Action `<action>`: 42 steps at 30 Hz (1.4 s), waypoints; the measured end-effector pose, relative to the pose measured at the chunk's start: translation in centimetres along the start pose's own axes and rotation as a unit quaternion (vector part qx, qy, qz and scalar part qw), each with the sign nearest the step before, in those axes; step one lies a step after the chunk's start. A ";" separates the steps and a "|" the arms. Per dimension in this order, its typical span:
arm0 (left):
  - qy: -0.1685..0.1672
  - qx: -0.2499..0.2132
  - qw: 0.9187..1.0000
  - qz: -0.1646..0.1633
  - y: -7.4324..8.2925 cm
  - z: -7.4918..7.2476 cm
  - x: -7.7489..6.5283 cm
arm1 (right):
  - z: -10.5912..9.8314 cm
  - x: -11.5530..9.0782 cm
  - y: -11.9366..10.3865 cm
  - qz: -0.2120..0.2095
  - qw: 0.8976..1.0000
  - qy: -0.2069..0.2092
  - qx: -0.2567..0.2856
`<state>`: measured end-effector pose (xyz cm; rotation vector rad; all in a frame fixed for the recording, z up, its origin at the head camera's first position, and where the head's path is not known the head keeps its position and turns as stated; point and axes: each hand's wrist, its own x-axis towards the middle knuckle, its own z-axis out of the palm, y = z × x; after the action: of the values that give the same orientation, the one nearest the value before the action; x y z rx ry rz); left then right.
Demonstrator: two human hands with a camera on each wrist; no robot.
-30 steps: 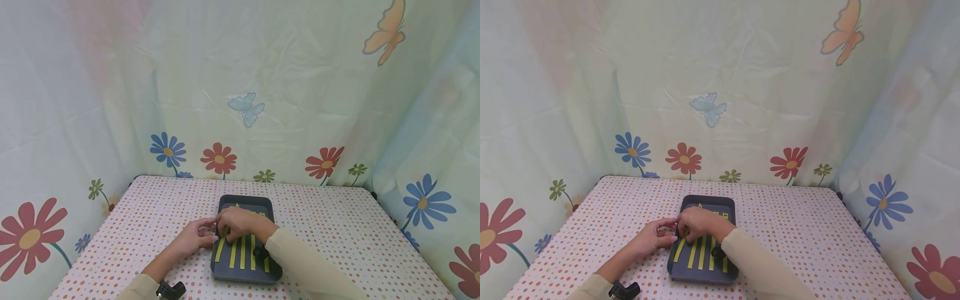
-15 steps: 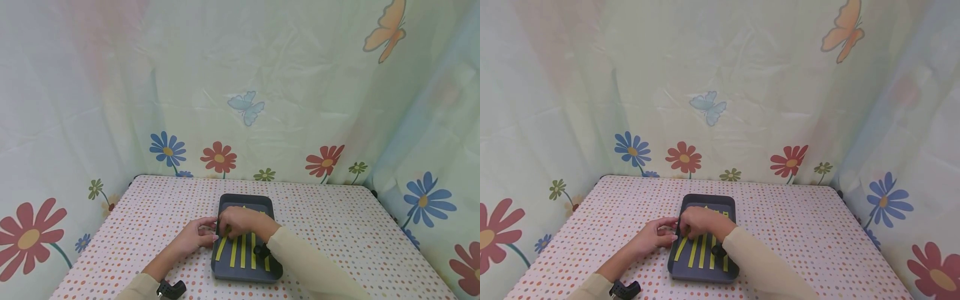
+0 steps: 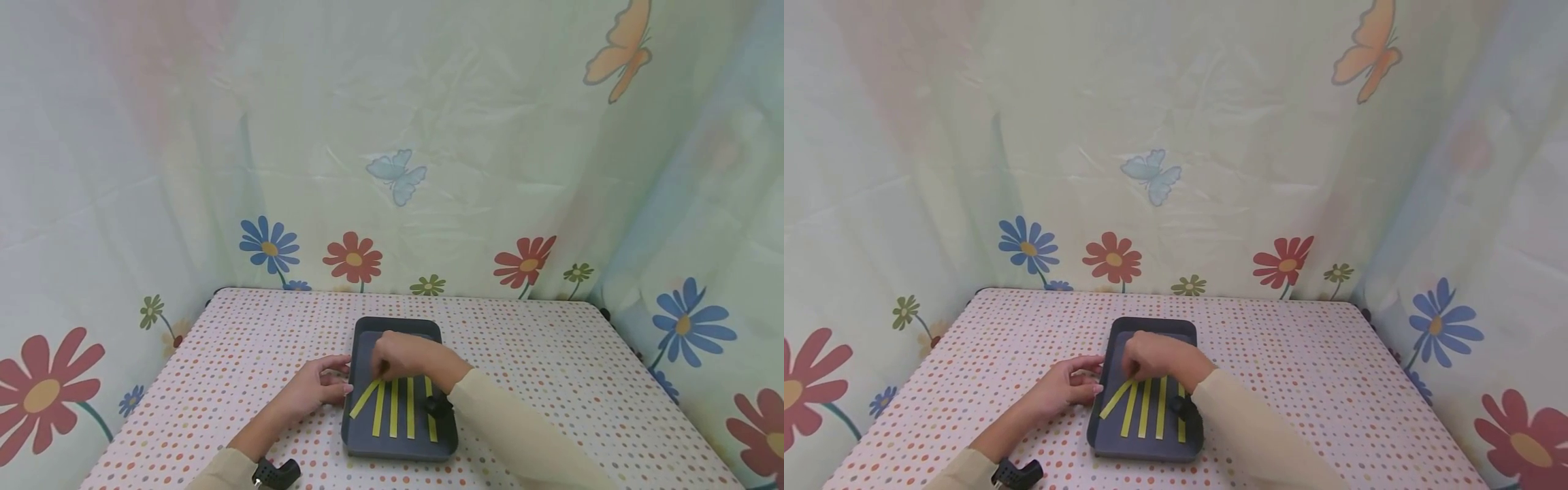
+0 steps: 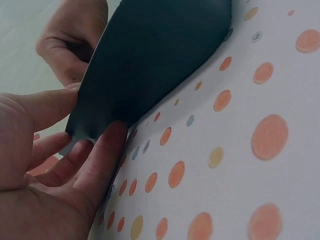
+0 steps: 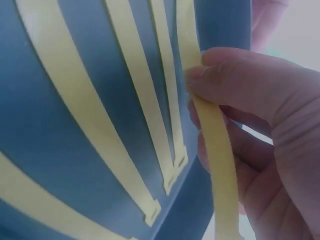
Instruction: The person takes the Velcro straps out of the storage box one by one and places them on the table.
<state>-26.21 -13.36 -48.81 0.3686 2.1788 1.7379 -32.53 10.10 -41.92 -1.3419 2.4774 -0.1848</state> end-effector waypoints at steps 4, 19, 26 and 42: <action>-0.003 0.002 1.000 0.002 0.0 0.0 0.0 | -0.3 -0.6 0.3 0.002 1.000 0.011 -0.007; 0.001 -0.004 1.000 0.000 -0.1 -0.1 0.2 | -0.9 -2.6 1.1 0.062 0.997 0.033 0.017; 0.004 0.004 1.000 -0.002 0.0 0.0 0.2 | -0.8 -3.6 1.6 0.071 0.995 0.053 0.037; 0.000 -0.007 1.000 -0.005 0.1 0.1 0.1 | -0.9 -6.7 3.0 0.089 0.987 0.095 0.096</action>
<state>-26.26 -13.24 -48.76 0.3529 2.1637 1.7481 -31.83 17.30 -40.45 -1.0610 2.6388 -0.5180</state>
